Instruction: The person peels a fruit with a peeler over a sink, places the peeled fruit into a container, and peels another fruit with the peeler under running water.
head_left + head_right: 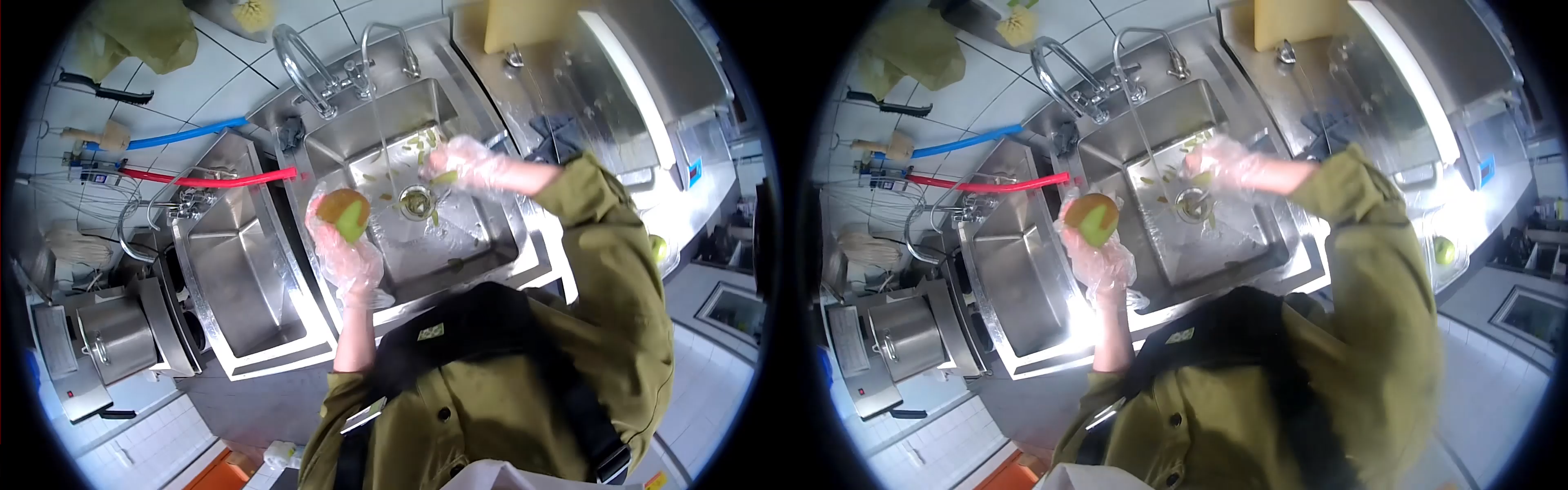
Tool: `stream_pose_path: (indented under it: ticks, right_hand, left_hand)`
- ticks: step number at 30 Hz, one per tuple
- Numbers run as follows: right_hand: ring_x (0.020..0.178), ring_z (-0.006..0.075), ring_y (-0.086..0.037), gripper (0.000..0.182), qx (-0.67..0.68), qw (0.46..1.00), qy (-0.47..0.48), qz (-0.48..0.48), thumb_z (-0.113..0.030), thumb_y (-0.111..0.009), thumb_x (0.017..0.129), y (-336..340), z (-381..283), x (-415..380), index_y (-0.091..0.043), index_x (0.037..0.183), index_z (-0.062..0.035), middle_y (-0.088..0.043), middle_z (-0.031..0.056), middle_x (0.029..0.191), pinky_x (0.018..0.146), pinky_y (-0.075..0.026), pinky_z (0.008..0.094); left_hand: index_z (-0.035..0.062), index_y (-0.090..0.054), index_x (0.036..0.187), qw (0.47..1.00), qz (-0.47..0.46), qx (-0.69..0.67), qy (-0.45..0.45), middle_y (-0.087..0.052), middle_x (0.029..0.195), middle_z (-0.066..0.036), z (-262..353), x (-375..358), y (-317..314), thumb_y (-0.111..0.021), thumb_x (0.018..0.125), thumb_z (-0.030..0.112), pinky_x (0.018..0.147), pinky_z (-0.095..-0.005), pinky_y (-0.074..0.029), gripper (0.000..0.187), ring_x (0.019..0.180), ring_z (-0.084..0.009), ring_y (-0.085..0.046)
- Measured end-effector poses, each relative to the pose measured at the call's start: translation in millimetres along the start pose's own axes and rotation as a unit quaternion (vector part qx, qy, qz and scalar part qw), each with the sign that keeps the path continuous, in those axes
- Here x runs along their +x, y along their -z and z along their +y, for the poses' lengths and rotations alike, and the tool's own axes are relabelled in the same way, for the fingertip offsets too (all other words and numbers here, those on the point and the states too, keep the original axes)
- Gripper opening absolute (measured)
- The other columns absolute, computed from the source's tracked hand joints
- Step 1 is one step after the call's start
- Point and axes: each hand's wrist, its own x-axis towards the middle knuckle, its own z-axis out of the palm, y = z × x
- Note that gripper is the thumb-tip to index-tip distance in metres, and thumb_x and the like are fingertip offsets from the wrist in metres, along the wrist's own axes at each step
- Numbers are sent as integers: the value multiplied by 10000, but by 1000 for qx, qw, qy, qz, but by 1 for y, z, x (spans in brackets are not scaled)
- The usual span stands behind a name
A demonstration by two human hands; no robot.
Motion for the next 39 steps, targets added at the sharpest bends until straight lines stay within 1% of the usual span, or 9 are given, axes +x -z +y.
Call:
stream_pose_path:
  ticks: [3, 7, 11, 14, 18, 22, 27, 30, 39]
  right_hand:
    - [622, 194, -581, 106, -438, 888, 132, 40, -159, -636, 818, -39, -27, 2, -652, 922, -150, -574, 37, 717, 556, -455, 317]
    - [481, 216, -537, 151, -647, 719, 231, 106, -158, -578, 776, -87, -71, 26, -629, 916, -180, -517, 30, 607, 409, -418, 331]
    - [494, 250, -551, 137, -630, 752, 186, 55, -225, -502, 858, -46, -18, 27, -631, 905, -208, -496, 63, 554, 393, -419, 360]
    - [716, 292, -608, 274, -454, 891, 12, -8, -239, -409, 935, -3, 69, 0, -572, 1102, -94, -573, 150, 856, 526, -495, 367]
    - [827, 281, -610, 332, -484, 829, 281, 10, -183, -463, 918, -31, 35, 3, -494, 1242, -122, -597, 116, 1046, 538, -506, 332]
    - [577, 179, -582, 286, -629, 743, 218, 70, -149, -585, 818, -83, -67, 16, -561, 1102, -157, -582, 37, 871, 467, -470, 303]
    - [451, 203, -555, 82, -675, 724, 119, 80, -191, -541, 839, -85, -45, 19, -611, 854, -150, -520, 25, 590, 387, -432, 338]
    - [461, 255, -549, 183, -552, 825, 99, 65, -278, -502, 880, -38, 44, -5, -589, 924, -123, -508, 59, 565, 392, -427, 372]
    - [356, 226, -513, 133, -641, 724, 228, 113, -261, -523, 877, -70, -52, 20, -564, 854, -137, -517, 25, 505, 310, -397, 359]
  left_hand:
    - [60, -371, 1270, 997, 1, -3, 71, -450, 1173, -113, -18, 0, 2, -306, 940, 529, 946, -340, -383, 577, 1084, -219, -483]
    - [83, -399, 1276, 997, 8, 10, 80, -476, 1173, -89, -29, 1, -5, -325, 940, 537, 928, -329, -387, 570, 1070, -199, -483]
    - [82, -414, 1269, 988, 49, -98, 106, -487, 1172, -78, 7, -5, -12, -377, 944, 484, 931, -339, -398, 518, 1084, -200, -486]
    - [96, -381, 1290, 989, 16, -125, 82, -487, 1185, -79, 26, -4, -4, -417, 929, 495, 940, -365, -406, 538, 1093, -213, -492]
    - [87, -349, 1302, 986, 30, -92, 132, -466, 1226, -118, -11, -1, 12, -367, 920, 556, 949, -361, -385, 605, 1100, -240, -495]
    - [84, -329, 1301, 953, -14, 304, 9, -469, 1215, -135, -8, -6, 2, -342, 942, 511, 937, -347, -375, 558, 1103, -264, -489]
    - [93, -366, 1269, 996, 50, -7, 67, -483, 1201, -99, 1, -6, -1, -451, 912, 506, 943, -346, -393, 553, 1089, -227, -496]
    - [13, -425, 1206, 971, 90, -207, 82, -542, 1081, -138, 24, -1, -7, -468, 908, 493, 923, -396, -454, 567, 962, -284, -574]
    - [-29, -443, 1173, 962, 57, -175, 203, -543, 1089, -162, 10, 1, -1, -486, 896, 502, 889, -445, -484, 601, 1024, -294, -539]
